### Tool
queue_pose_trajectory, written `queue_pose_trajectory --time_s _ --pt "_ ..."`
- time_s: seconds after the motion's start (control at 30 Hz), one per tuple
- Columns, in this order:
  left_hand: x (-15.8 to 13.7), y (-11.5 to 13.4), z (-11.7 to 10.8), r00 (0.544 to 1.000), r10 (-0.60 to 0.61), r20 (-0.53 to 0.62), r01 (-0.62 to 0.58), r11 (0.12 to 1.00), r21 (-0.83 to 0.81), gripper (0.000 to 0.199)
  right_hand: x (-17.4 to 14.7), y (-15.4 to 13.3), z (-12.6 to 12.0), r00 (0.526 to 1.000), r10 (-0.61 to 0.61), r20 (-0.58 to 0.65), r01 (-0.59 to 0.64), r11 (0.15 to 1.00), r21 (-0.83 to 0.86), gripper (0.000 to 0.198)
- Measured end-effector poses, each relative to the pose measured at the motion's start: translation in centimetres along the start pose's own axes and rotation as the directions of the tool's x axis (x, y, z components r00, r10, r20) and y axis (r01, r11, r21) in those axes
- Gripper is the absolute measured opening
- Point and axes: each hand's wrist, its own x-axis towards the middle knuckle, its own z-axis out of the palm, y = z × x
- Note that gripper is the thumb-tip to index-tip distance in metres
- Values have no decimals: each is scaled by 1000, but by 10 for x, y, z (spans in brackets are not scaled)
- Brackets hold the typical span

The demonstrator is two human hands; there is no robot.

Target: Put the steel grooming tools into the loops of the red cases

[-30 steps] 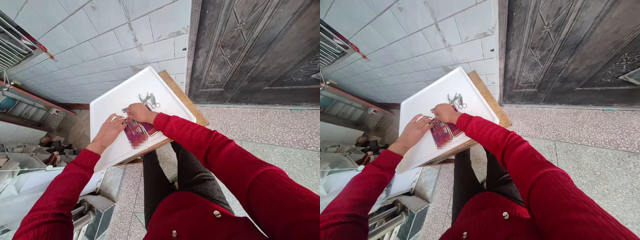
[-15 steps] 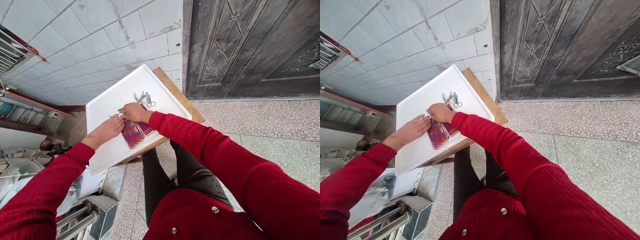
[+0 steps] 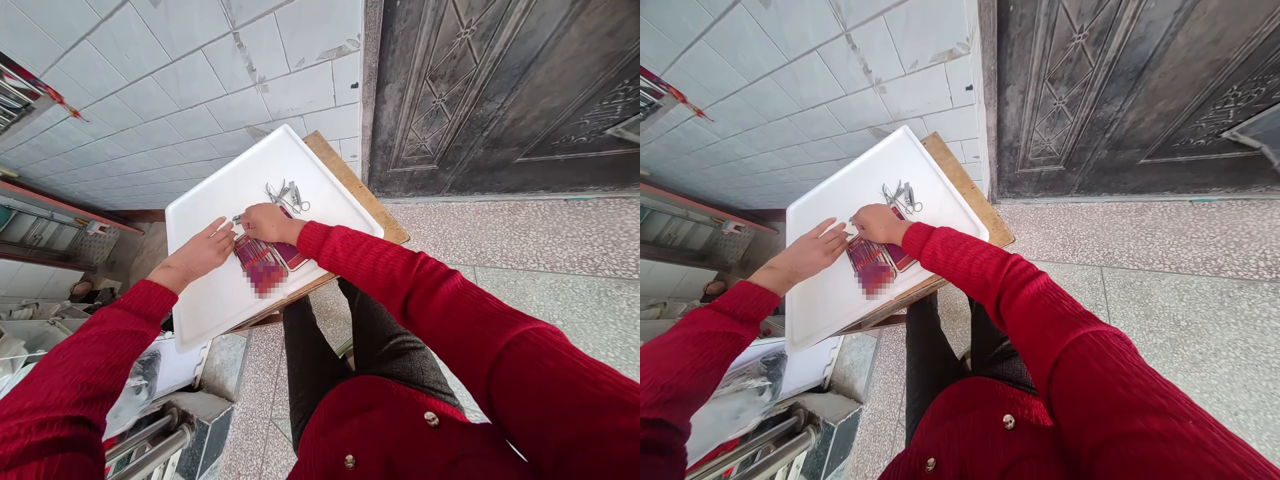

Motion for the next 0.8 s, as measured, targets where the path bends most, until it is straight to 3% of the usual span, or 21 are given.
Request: queue_pose_trajectory --time_s 0.1,0.27,0.47,0.6,0.8 --pt "-9 -16 9 998 -59 22 59 998 -7 44 1 0 0 1000 0 12 0 1000 4 21" --pt "-20 -29 25 984 -175 -45 170 981 -94 45 2 1 2 1000 2 15 -2 1000 0 20" --pt "-15 10 12 926 -342 -158 329 939 -101 38 3 2 6 1000 -7 -4 7 1000 2 20" --pt "2 38 -2 965 -235 -117 227 971 -78 33 3 2 6 1000 1 -1 -1 1000 7 21" --pt "14 42 -8 978 -169 -121 168 986 -20 34 2 1 1 1000 2 -1 -2 1000 -5 22"
